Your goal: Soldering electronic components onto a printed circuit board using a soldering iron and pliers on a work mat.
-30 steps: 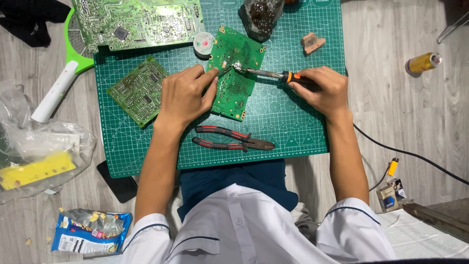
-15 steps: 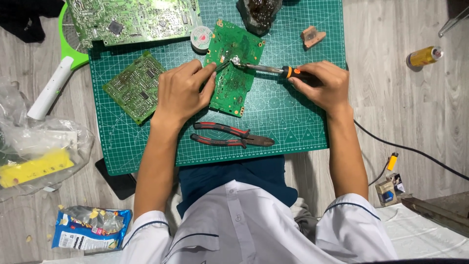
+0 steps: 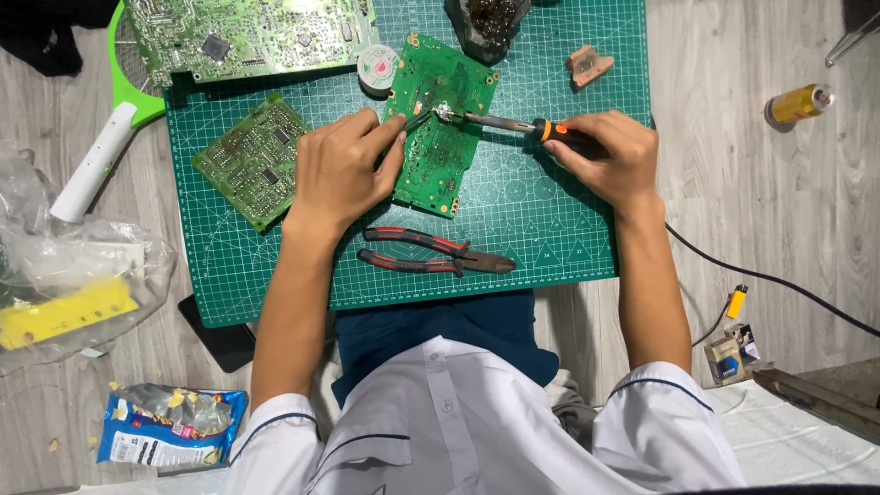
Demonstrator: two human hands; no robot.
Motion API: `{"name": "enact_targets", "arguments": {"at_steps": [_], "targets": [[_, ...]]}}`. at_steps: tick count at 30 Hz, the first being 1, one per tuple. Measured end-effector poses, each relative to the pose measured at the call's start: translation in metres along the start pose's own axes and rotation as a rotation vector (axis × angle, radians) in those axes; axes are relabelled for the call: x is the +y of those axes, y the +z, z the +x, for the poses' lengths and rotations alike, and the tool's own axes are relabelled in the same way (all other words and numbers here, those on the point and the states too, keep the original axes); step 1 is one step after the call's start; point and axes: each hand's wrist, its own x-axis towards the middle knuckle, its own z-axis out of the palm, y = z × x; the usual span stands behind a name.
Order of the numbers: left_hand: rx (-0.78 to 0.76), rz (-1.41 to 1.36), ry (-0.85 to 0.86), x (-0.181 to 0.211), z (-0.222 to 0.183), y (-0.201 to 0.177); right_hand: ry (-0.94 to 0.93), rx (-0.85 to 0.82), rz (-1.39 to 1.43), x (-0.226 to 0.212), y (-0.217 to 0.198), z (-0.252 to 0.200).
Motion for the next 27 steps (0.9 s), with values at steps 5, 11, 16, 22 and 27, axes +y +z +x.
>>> {"name": "enact_targets", "arguments": {"at_steps": [5, 11, 16, 22, 27], "targets": [[-0.004, -0.009, 0.000, -0.001, -0.001, 0.000, -0.006, -0.006, -0.001, -0.001, 0.000, 0.001], [-0.007, -0.015, 0.001, 0.001, 0.000, 0.001, -0.017, -0.009, -0.041, -0.009, -0.001, 0.004], [-0.010, -0.015, 0.004, 0.001, 0.001, -0.001, -0.025, 0.006, -0.066, -0.007, 0.001, 0.004], [-0.011, -0.016, 0.006, 0.000, 0.001, 0.000, -0.038, 0.000, -0.069, -0.008, 0.000, 0.005], [-0.014, -0.013, -0.005, -0.001, -0.001, 0.002, -0.069, 0.012, -0.076, -0.005, 0.001, 0.003]]}}
